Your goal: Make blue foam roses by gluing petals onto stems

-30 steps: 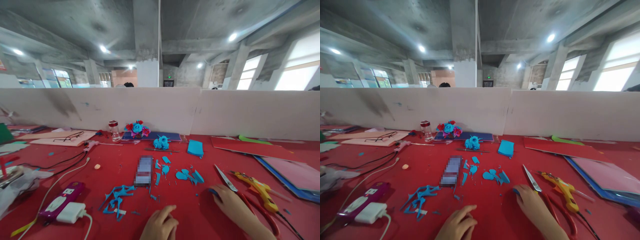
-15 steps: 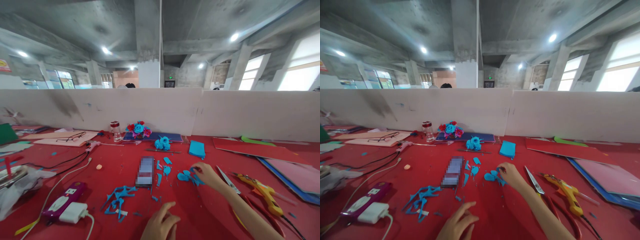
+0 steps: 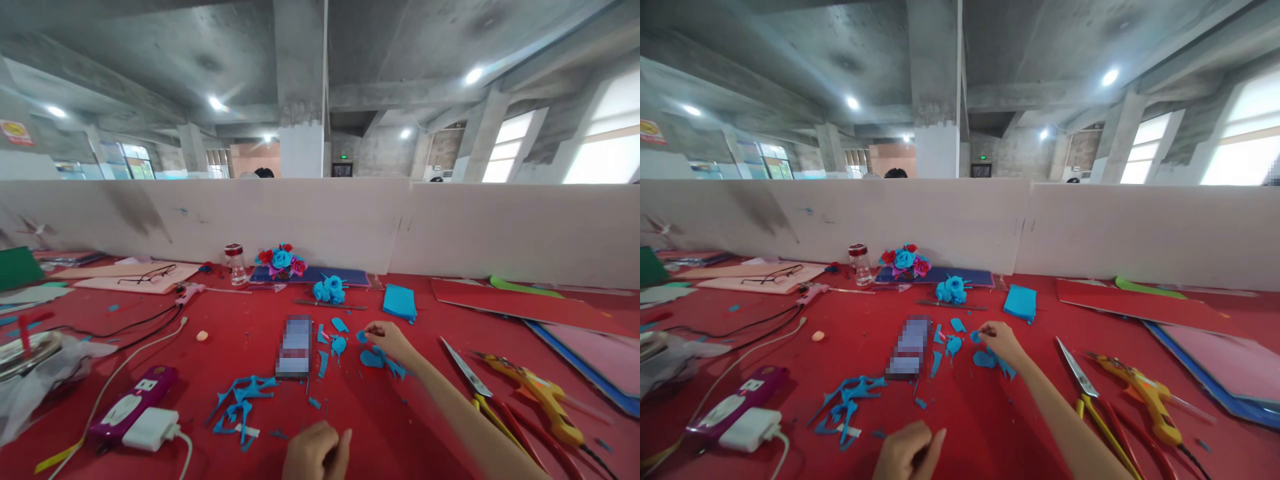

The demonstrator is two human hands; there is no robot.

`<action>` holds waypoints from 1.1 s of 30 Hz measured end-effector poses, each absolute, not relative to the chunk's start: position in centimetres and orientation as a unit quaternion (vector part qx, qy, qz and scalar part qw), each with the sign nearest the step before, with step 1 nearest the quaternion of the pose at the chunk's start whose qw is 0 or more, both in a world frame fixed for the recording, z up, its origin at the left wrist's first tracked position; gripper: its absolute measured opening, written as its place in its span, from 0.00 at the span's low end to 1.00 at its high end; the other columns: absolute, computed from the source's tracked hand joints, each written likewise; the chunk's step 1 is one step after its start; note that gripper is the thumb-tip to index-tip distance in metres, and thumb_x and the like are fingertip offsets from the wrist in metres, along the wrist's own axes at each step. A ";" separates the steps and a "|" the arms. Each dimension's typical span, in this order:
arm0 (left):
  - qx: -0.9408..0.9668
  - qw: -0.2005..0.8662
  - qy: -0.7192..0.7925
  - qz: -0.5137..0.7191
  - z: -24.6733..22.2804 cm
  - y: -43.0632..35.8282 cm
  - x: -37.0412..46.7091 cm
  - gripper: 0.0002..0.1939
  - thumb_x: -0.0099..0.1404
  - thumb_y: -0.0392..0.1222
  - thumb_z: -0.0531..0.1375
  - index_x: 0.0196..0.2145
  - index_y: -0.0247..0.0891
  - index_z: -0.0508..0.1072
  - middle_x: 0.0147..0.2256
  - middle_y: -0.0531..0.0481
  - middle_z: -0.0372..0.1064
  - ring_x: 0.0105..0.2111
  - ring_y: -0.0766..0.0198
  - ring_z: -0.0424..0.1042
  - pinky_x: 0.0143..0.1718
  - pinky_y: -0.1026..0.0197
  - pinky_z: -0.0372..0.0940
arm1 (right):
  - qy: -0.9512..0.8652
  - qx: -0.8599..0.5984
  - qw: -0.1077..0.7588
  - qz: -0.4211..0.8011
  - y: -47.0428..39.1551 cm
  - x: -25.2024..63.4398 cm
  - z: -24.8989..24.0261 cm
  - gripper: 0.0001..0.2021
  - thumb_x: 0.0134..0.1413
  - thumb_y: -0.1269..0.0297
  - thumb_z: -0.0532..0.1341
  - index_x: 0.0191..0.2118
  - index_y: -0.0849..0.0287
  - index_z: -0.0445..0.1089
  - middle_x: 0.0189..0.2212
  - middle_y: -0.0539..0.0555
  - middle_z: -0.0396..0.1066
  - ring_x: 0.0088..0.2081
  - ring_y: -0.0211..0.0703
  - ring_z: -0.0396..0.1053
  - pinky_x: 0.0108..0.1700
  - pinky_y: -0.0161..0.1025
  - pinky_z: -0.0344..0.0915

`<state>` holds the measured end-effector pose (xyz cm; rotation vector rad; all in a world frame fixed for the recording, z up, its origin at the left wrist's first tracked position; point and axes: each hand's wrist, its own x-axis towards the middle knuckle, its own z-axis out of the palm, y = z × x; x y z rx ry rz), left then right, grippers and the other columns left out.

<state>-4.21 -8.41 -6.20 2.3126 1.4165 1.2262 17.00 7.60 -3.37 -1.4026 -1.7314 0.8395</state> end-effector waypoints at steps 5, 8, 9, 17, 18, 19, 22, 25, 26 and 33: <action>0.691 0.231 0.493 0.476 -2.2 -5.5 -2.8 0.18 0.62 0.41 0.52 0.50 0.40 0.64 0.45 0.44 0.68 0.41 0.62 0.68 0.37 0.64 0.66 | -0.678 -0.475 0.394 0.399 4.1 16.5 -1.8 0.13 0.43 0.54 0.58 0.28 0.60 0.66 0.23 0.50 0.69 0.26 0.37 0.66 0.29 0.34 0.61; 0.700 0.272 0.495 0.436 -0.7 -2.7 -1.5 0.24 0.58 0.41 0.57 0.52 0.36 0.63 0.48 0.42 0.66 0.45 0.59 0.67 0.42 0.61 0.63 | -0.666 -0.428 0.411 0.452 2.6 16.2 -1.5 0.14 0.43 0.53 0.60 0.29 0.60 0.66 0.23 0.49 0.68 0.25 0.35 0.64 0.29 0.33 0.60; 0.708 0.290 0.488 0.419 -0.4 -2.0 -1.1 0.22 0.57 0.40 0.57 0.50 0.36 0.65 0.46 0.43 0.68 0.44 0.59 0.67 0.39 0.62 0.64 | -0.659 -0.414 0.417 0.469 2.3 16.1 -1.5 0.13 0.43 0.54 0.60 0.29 0.60 0.66 0.22 0.48 0.67 0.25 0.35 0.64 0.29 0.33 0.59; 0.730 0.254 0.543 0.329 0.1 -0.8 -1.3 0.11 0.59 0.39 0.54 0.25 0.36 0.75 0.24 0.49 0.73 0.26 0.64 0.70 0.28 0.66 0.58 | -0.651 -0.418 0.430 0.465 2.0 15.9 -2.4 0.11 0.42 0.55 0.60 0.26 0.60 0.67 0.21 0.49 0.66 0.25 0.37 0.63 0.31 0.36 0.60; 0.738 0.252 0.542 0.314 0.3 -1.2 -1.8 0.11 0.58 0.39 0.54 0.26 0.37 0.75 0.24 0.49 0.73 0.26 0.64 0.70 0.28 0.66 0.57 | -0.653 -0.424 0.435 0.453 2.1 16.0 -2.7 0.11 0.42 0.55 0.60 0.26 0.60 0.67 0.21 0.49 0.66 0.25 0.37 0.63 0.30 0.35 0.60; 0.745 0.246 0.545 0.295 0.7 -1.6 -2.5 0.11 0.59 0.39 0.53 0.26 0.38 0.75 0.24 0.50 0.73 0.26 0.65 0.70 0.28 0.66 0.57 | -0.654 -0.434 0.442 0.434 2.3 16.2 -3.0 0.11 0.43 0.55 0.59 0.26 0.60 0.67 0.20 0.49 0.66 0.25 0.37 0.64 0.30 0.35 0.60; 0.749 0.210 0.605 0.171 2.0 -3.5 -5.1 0.08 0.53 0.42 0.58 0.22 0.39 0.76 0.23 0.49 0.73 0.26 0.62 0.70 0.26 0.65 0.56 | -0.659 -0.493 0.453 0.342 2.6 16.6 -3.8 0.11 0.43 0.56 0.58 0.26 0.60 0.67 0.21 0.50 0.68 0.25 0.38 0.65 0.29 0.34 0.61; 0.741 0.223 0.631 0.060 3.0 -5.4 -8.1 0.09 0.53 0.40 0.57 0.21 0.40 0.76 0.21 0.49 0.72 0.27 0.59 0.72 0.27 0.65 0.58 | -0.653 -0.542 0.451 0.276 3.0 16.9 -4.2 0.10 0.44 0.58 0.57 0.26 0.59 0.66 0.21 0.51 0.68 0.25 0.40 0.66 0.27 0.34 0.60; 0.733 0.212 0.645 0.035 3.2 -5.9 -9.0 0.09 0.53 0.38 0.56 0.21 0.40 0.76 0.24 0.48 0.73 0.29 0.58 0.73 0.28 0.64 0.59 | -0.651 -0.550 0.451 0.267 3.2 16.9 -4.2 0.09 0.44 0.58 0.57 0.25 0.59 0.67 0.20 0.51 0.69 0.24 0.40 0.66 0.26 0.34 0.60; 0.711 0.142 0.687 0.034 2.8 -6.9 -11.6 0.24 0.47 0.26 0.57 0.41 0.44 0.72 0.43 0.49 0.70 0.43 0.60 0.69 0.44 0.63 0.59 | -0.649 -0.579 0.442 0.219 5.9 16.4 -3.9 0.08 0.42 0.62 0.55 0.25 0.58 0.69 0.22 0.53 0.72 0.26 0.44 0.69 0.29 0.37 0.63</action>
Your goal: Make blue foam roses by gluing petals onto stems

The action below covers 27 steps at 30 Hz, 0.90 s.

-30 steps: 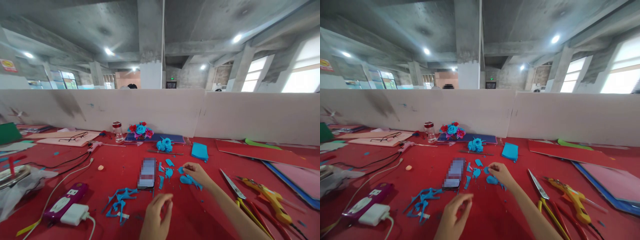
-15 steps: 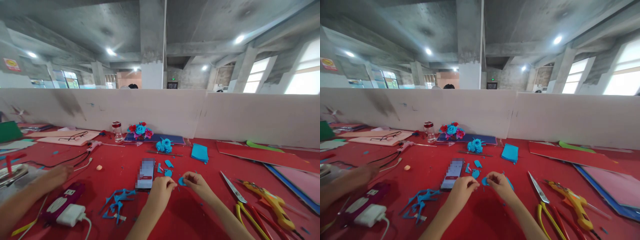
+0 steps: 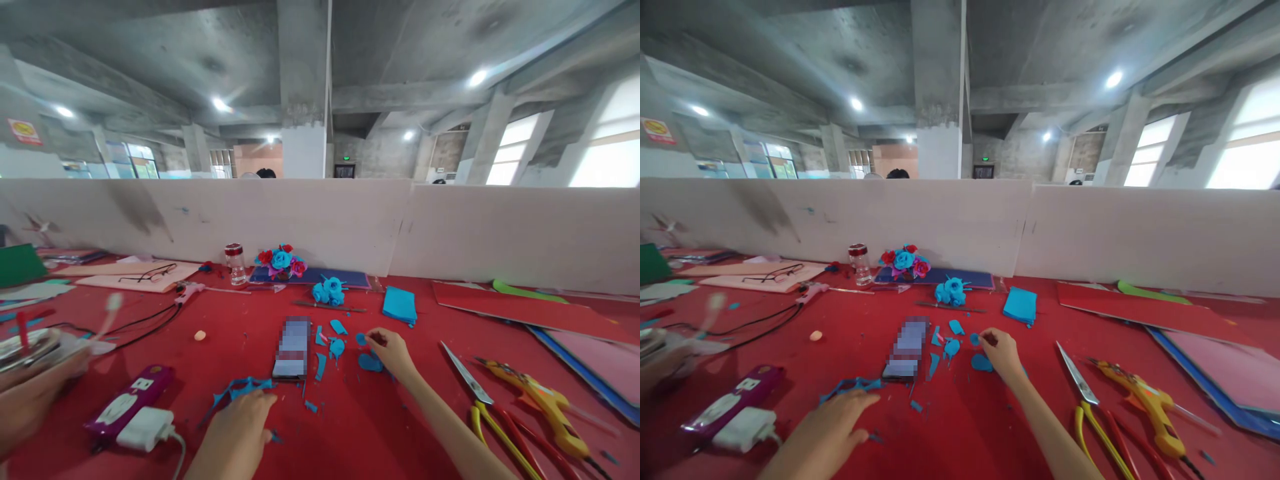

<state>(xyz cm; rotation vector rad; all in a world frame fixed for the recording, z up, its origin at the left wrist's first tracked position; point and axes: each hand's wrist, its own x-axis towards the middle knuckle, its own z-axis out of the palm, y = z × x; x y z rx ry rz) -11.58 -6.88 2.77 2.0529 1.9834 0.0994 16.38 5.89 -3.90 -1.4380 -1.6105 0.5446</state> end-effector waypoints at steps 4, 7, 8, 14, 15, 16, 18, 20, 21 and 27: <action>0.714 0.147 0.681 0.078 2.3 -7.2 -9.0 0.11 0.56 0.32 0.53 0.31 0.40 0.74 0.32 0.49 0.73 0.33 0.61 0.72 0.34 0.64 0.62 | -0.654 -0.583 0.441 0.193 5.9 16.7 -4.4 0.12 0.42 0.64 0.55 0.34 0.59 0.71 0.29 0.57 0.73 0.31 0.46 0.71 0.32 0.39 0.66; 0.750 0.133 0.644 0.074 1.5 -7.7 -6.2 0.14 0.58 0.37 0.49 0.24 0.39 0.74 0.26 0.46 0.72 0.29 0.55 0.72 0.30 0.59 0.62 | -0.674 -0.566 0.442 0.173 4.6 17.3 -4.8 0.13 0.44 0.64 0.54 0.36 0.60 0.70 0.33 0.58 0.71 0.30 0.45 0.69 0.33 0.40 0.66; 0.778 0.153 0.603 0.090 1.2 -7.8 -5.3 0.13 0.55 0.33 0.50 0.27 0.40 0.75 0.29 0.47 0.73 0.30 0.56 0.72 0.30 0.59 0.63 | -0.685 -0.556 0.444 0.158 4.1 17.5 -4.9 0.12 0.46 0.65 0.53 0.36 0.60 0.69 0.35 0.58 0.70 0.32 0.45 0.69 0.35 0.41 0.66; 0.837 0.165 0.457 0.252 0.0 -5.1 -0.8 0.19 0.57 0.30 0.49 0.42 0.44 0.72 0.38 0.49 0.73 0.36 0.60 0.71 0.38 0.61 0.63 | -0.738 -0.524 0.424 0.028 2.7 17.8 -6.0 0.10 0.51 0.70 0.50 0.34 0.60 0.69 0.35 0.60 0.68 0.40 0.48 0.65 0.44 0.46 0.62; 0.837 0.153 0.467 0.242 -0.1 -4.3 -0.1 0.13 0.58 0.34 0.50 0.33 0.40 0.75 0.30 0.48 0.73 0.31 0.59 0.71 0.34 0.60 0.64 | -0.744 -0.524 0.413 0.022 2.7 17.8 -6.1 0.11 0.51 0.71 0.50 0.34 0.61 0.69 0.35 0.60 0.68 0.39 0.48 0.65 0.44 0.45 0.62; 0.840 0.137 0.469 0.235 -0.3 -3.6 0.7 0.12 0.59 0.37 0.51 0.27 0.38 0.74 0.25 0.47 0.72 0.28 0.59 0.71 0.32 0.60 0.63 | -0.751 -0.524 0.402 0.017 2.8 17.8 -6.2 0.11 0.51 0.71 0.50 0.34 0.61 0.69 0.35 0.60 0.68 0.39 0.48 0.64 0.44 0.45 0.62; 0.841 0.109 0.473 0.240 -0.8 -2.4 1.9 0.12 0.57 0.34 0.51 0.23 0.37 0.73 0.24 0.47 0.71 0.26 0.59 0.70 0.30 0.61 0.63 | -0.760 -0.526 0.382 0.003 3.0 17.7 -6.4 0.11 0.51 0.72 0.50 0.35 0.62 0.69 0.35 0.61 0.68 0.39 0.47 0.64 0.44 0.45 0.62; 0.841 0.104 0.459 0.268 -1.6 -1.6 2.5 0.11 0.54 0.30 0.52 0.27 0.37 0.73 0.28 0.48 0.71 0.29 0.61 0.70 0.32 0.62 0.63 | -0.762 -0.536 0.364 -0.022 3.1 17.9 -6.5 0.11 0.52 0.71 0.50 0.35 0.62 0.69 0.36 0.61 0.68 0.40 0.48 0.64 0.44 0.46 0.62; 0.844 0.103 0.440 0.290 -2.0 -1.4 2.6 0.13 0.54 0.29 0.51 0.33 0.38 0.72 0.32 0.49 0.71 0.32 0.61 0.70 0.36 0.62 0.64 | -0.758 -0.546 0.355 -0.040 3.1 18.0 -6.5 0.11 0.52 0.70 0.50 0.36 0.63 0.69 0.38 0.62 0.68 0.41 0.49 0.64 0.44 0.47 0.61; 0.834 0.086 0.451 0.306 -3.9 -0.3 1.3 0.19 0.53 0.28 0.52 0.42 0.40 0.70 0.47 0.47 0.64 0.47 0.57 0.63 0.50 0.54 0.58 | -0.715 -0.652 0.239 -0.083 2.5 18.5 -6.5 0.20 0.46 0.76 0.50 0.47 0.70 0.64 0.46 0.69 0.64 0.46 0.57 0.61 0.45 0.48 0.60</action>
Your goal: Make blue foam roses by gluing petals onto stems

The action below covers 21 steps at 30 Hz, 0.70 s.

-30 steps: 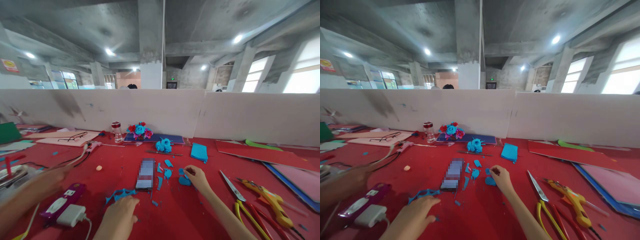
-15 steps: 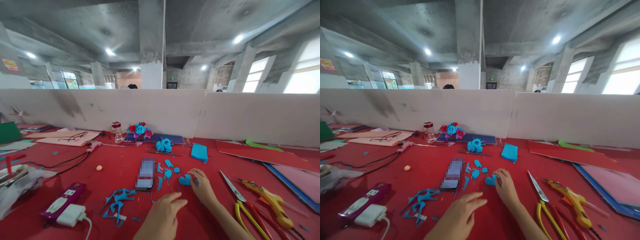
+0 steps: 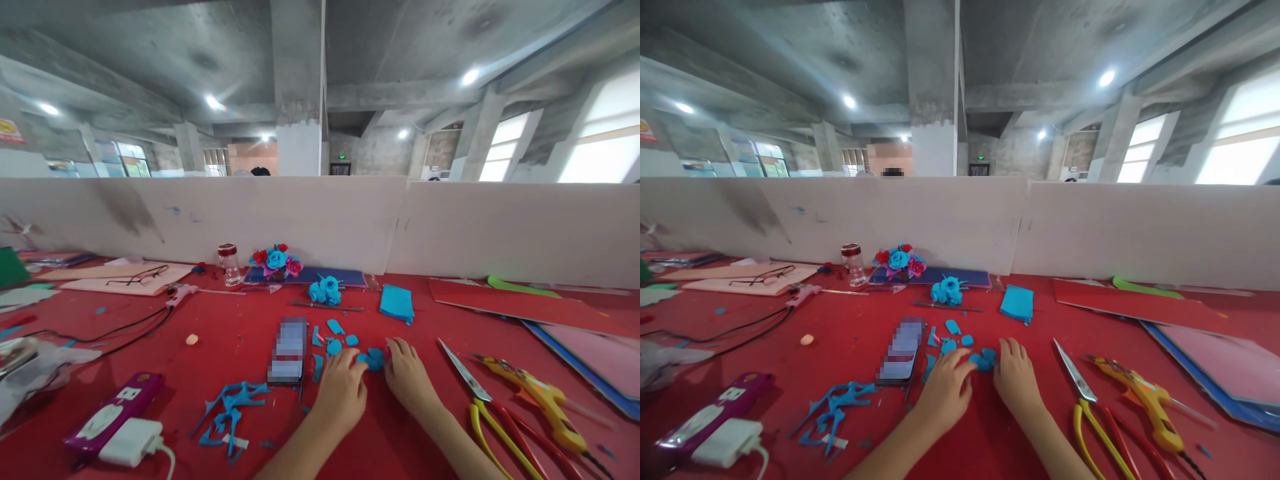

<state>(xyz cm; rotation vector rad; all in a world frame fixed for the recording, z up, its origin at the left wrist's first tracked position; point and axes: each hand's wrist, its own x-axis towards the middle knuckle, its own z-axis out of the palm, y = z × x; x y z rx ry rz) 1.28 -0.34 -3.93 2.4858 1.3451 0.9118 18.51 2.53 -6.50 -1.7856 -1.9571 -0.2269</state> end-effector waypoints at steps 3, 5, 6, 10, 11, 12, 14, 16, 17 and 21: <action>0.826 0.086 0.476 0.289 -4.1 0.3 0.7 0.20 0.57 0.31 0.51 0.48 0.37 0.67 0.48 0.44 0.65 0.49 0.56 0.62 0.51 0.52 0.57 | -0.727 -0.657 0.198 -0.034 2.6 18.9 -6.3 0.20 0.43 0.78 0.50 0.46 0.71 0.66 0.43 0.69 0.67 0.44 0.55 0.64 0.45 0.46 0.59; 0.838 0.084 0.463 0.277 -4.3 0.6 0.5 0.19 0.60 0.35 0.51 0.50 0.37 0.65 0.50 0.43 0.64 0.50 0.55 0.61 0.52 0.50 0.56 | -0.738 -0.646 0.194 -0.016 2.8 19.2 -6.2 0.18 0.45 0.77 0.51 0.44 0.69 0.68 0.41 0.66 0.69 0.43 0.54 0.65 0.46 0.45 0.59; 0.846 0.082 0.452 0.271 -4.4 0.6 0.5 0.19 0.61 0.37 0.51 0.51 0.37 0.64 0.51 0.44 0.63 0.51 0.55 0.60 0.52 0.50 0.55 | -0.741 -0.642 0.194 -0.012 2.9 19.3 -6.1 0.18 0.45 0.76 0.51 0.43 0.68 0.68 0.41 0.65 0.69 0.44 0.52 0.65 0.46 0.44 0.59; 0.867 0.073 0.420 0.259 -4.6 0.4 0.7 0.16 0.62 0.41 0.52 0.48 0.40 0.67 0.48 0.46 0.66 0.50 0.56 0.61 0.54 0.48 0.51 | -0.756 -0.623 0.200 0.015 3.0 19.6 -5.7 0.17 0.47 0.75 0.51 0.43 0.63 0.69 0.41 0.60 0.70 0.44 0.47 0.66 0.47 0.39 0.59; 0.868 0.071 0.418 0.257 -4.6 0.3 0.8 0.15 0.62 0.41 0.53 0.46 0.40 0.68 0.46 0.47 0.68 0.48 0.56 0.62 0.54 0.48 0.50 | -0.759 -0.618 0.204 0.023 2.9 19.5 -5.5 0.18 0.47 0.76 0.50 0.43 0.63 0.69 0.42 0.60 0.70 0.44 0.46 0.66 0.47 0.39 0.59; 0.870 0.069 0.416 0.254 -4.5 0.2 0.8 0.13 0.62 0.40 0.53 0.44 0.40 0.69 0.45 0.47 0.69 0.47 0.57 0.64 0.54 0.48 0.50 | -0.763 -0.612 0.206 0.032 2.8 19.3 -5.3 0.18 0.47 0.76 0.50 0.43 0.63 0.68 0.42 0.59 0.70 0.44 0.46 0.66 0.47 0.38 0.59; 0.872 0.064 0.418 0.247 -4.3 0.1 0.8 0.12 0.60 0.39 0.54 0.42 0.39 0.70 0.41 0.48 0.70 0.44 0.58 0.65 0.54 0.49 0.50 | -0.776 -0.596 0.199 0.046 2.4 18.9 -4.8 0.16 0.48 0.74 0.50 0.42 0.61 0.69 0.40 0.59 0.71 0.43 0.46 0.66 0.45 0.39 0.59; 0.872 0.057 0.425 0.236 -4.0 0.0 0.7 0.11 0.60 0.37 0.54 0.40 0.38 0.70 0.39 0.47 0.70 0.42 0.58 0.66 0.53 0.49 0.51 | -0.788 -0.588 0.179 0.047 2.1 18.6 -4.3 0.13 0.49 0.68 0.52 0.40 0.61 0.69 0.39 0.59 0.71 0.41 0.48 0.66 0.43 0.40 0.60; 0.872 0.053 0.430 0.229 -3.9 0.0 0.6 0.10 0.59 0.37 0.54 0.39 0.37 0.71 0.39 0.47 0.70 0.42 0.57 0.66 0.52 0.49 0.51 | -0.789 -0.589 0.166 0.043 1.9 18.4 -4.0 0.13 0.49 0.66 0.53 0.40 0.61 0.69 0.39 0.59 0.71 0.41 0.49 0.66 0.42 0.41 0.60; 0.870 0.036 0.443 0.215 -3.8 0.1 0.6 0.08 0.58 0.36 0.54 0.36 0.37 0.71 0.36 0.46 0.70 0.40 0.56 0.65 0.49 0.50 0.54 | -0.766 -0.633 0.112 0.014 1.2 18.2 -3.3 0.18 0.43 0.67 0.55 0.44 0.60 0.67 0.43 0.61 0.69 0.45 0.55 0.64 0.41 0.45 0.59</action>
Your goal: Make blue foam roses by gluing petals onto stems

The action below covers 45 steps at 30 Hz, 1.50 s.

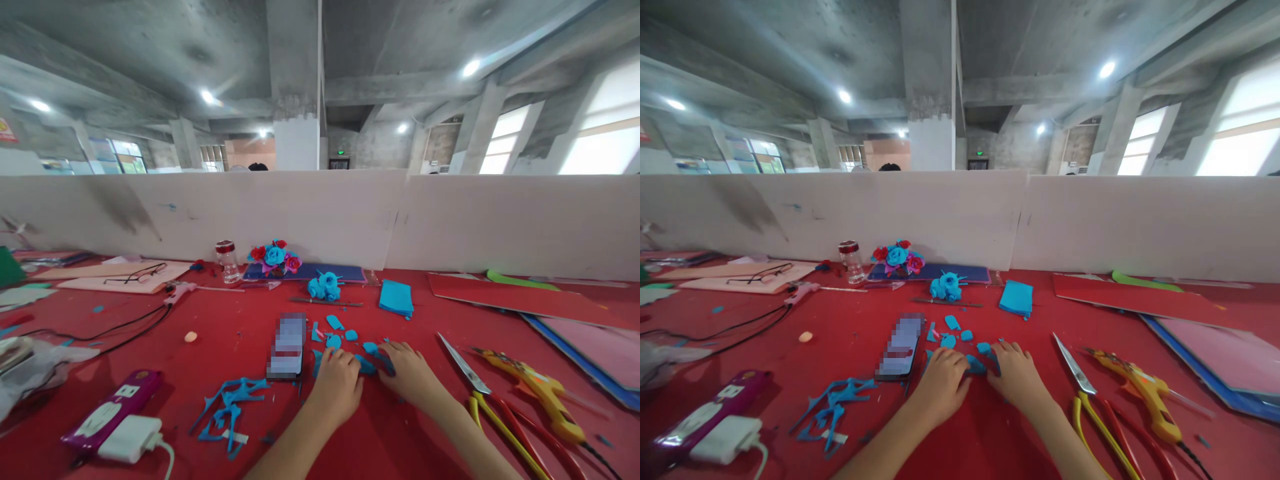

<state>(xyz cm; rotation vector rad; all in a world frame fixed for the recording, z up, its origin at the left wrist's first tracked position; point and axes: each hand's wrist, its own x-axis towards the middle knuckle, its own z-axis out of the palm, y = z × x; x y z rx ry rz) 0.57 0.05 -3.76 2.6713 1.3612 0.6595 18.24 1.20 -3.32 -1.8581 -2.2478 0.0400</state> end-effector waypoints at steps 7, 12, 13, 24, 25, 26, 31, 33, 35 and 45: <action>0.866 0.034 0.434 0.245 -3.8 0.0 0.4 0.09 0.57 0.33 0.54 0.35 0.38 0.71 0.38 0.46 0.68 0.41 0.57 0.64 0.46 0.53 0.57 | -0.750 -0.656 0.084 0.002 1.0 18.3 -3.3 0.16 0.41 0.78 0.52 0.37 0.61 0.71 0.36 0.61 0.73 0.43 0.56 0.67 0.38 0.47 0.58; 0.853 0.058 0.431 0.287 -3.4 -0.1 0.5 0.10 0.57 0.32 0.54 0.36 0.38 0.71 0.40 0.47 0.67 0.42 0.58 0.63 0.48 0.53 0.56 | -0.741 -0.653 0.152 0.035 1.5 18.5 -3.0 0.13 0.44 0.74 0.53 0.31 0.59 0.73 0.33 0.58 0.74 0.39 0.53 0.69 0.38 0.45 0.59; 0.846 0.077 0.432 0.304 -3.4 -0.1 0.5 0.11 0.58 0.33 0.54 0.38 0.38 0.71 0.41 0.47 0.67 0.44 0.58 0.63 0.48 0.53 0.56 | -0.734 -0.644 0.203 0.074 1.5 18.5 -2.7 0.11 0.44 0.72 0.54 0.30 0.58 0.74 0.32 0.57 0.75 0.37 0.51 0.70 0.38 0.44 0.60; 0.639 0.527 0.385 0.407 -3.3 1.0 1.6 0.12 0.55 0.46 0.58 0.32 0.34 0.72 0.30 0.50 0.72 0.32 0.63 0.70 0.35 0.63 0.63 | -0.507 -0.490 0.487 0.515 1.3 17.5 -1.8 0.16 0.33 0.53 0.66 0.24 0.61 0.69 0.19 0.48 0.68 0.22 0.36 0.65 0.28 0.35 0.62; 0.620 0.547 0.384 0.410 -3.2 1.0 1.6 0.12 0.54 0.46 0.59 0.31 0.33 0.72 0.28 0.50 0.72 0.31 0.64 0.69 0.34 0.63 0.62 | -0.502 -0.489 0.491 0.518 1.5 17.5 -2.1 0.16 0.33 0.53 0.66 0.24 0.61 0.69 0.18 0.48 0.68 0.21 0.36 0.65 0.27 0.35 0.62; 0.598 0.570 0.384 0.412 -3.1 1.0 1.6 0.12 0.54 0.47 0.59 0.30 0.33 0.71 0.27 0.51 0.71 0.29 0.64 0.69 0.33 0.63 0.62 | -0.502 -0.486 0.494 0.517 1.6 17.4 -2.4 0.16 0.34 0.53 0.66 0.25 0.61 0.69 0.18 0.48 0.68 0.20 0.35 0.65 0.26 0.34 0.61; 0.478 0.667 0.378 0.428 -2.5 0.8 1.7 0.17 0.47 0.51 0.63 0.28 0.34 0.70 0.24 0.52 0.70 0.26 0.66 0.69 0.33 0.62 0.63 | -0.566 -0.481 0.498 0.447 1.5 17.1 -2.6 0.13 0.37 0.55 0.65 0.24 0.62 0.69 0.18 0.49 0.69 0.21 0.36 0.65 0.25 0.33 0.61; 0.446 0.682 0.376 0.441 -2.4 0.7 1.7 0.19 0.42 0.50 0.66 0.28 0.34 0.70 0.24 0.52 0.69 0.26 0.66 0.68 0.34 0.61 0.63 | -0.599 -0.479 0.489 0.416 1.2 16.9 -2.4 0.12 0.40 0.56 0.64 0.25 0.62 0.70 0.19 0.50 0.70 0.22 0.38 0.66 0.25 0.34 0.62; 0.438 0.674 0.380 0.457 -2.5 0.8 1.7 0.20 0.40 0.50 0.67 0.27 0.34 0.70 0.23 0.53 0.69 0.25 0.66 0.68 0.33 0.61 0.62 | -0.633 -0.477 0.473 0.385 0.9 16.7 -2.2 0.11 0.42 0.57 0.62 0.26 0.62 0.70 0.20 0.51 0.71 0.24 0.40 0.68 0.28 0.35 0.64; 0.495 0.589 0.436 0.466 -2.8 1.3 1.1 0.13 0.45 0.47 0.63 0.22 0.33 0.72 0.17 0.57 0.60 0.19 0.71 0.56 0.24 0.67 0.51 | -0.800 -0.441 0.379 0.148 -0.1 16.7 -2.0 0.08 0.50 0.64 0.58 0.35 0.59 0.71 0.32 0.56 0.73 0.34 0.43 0.69 0.38 0.38 0.65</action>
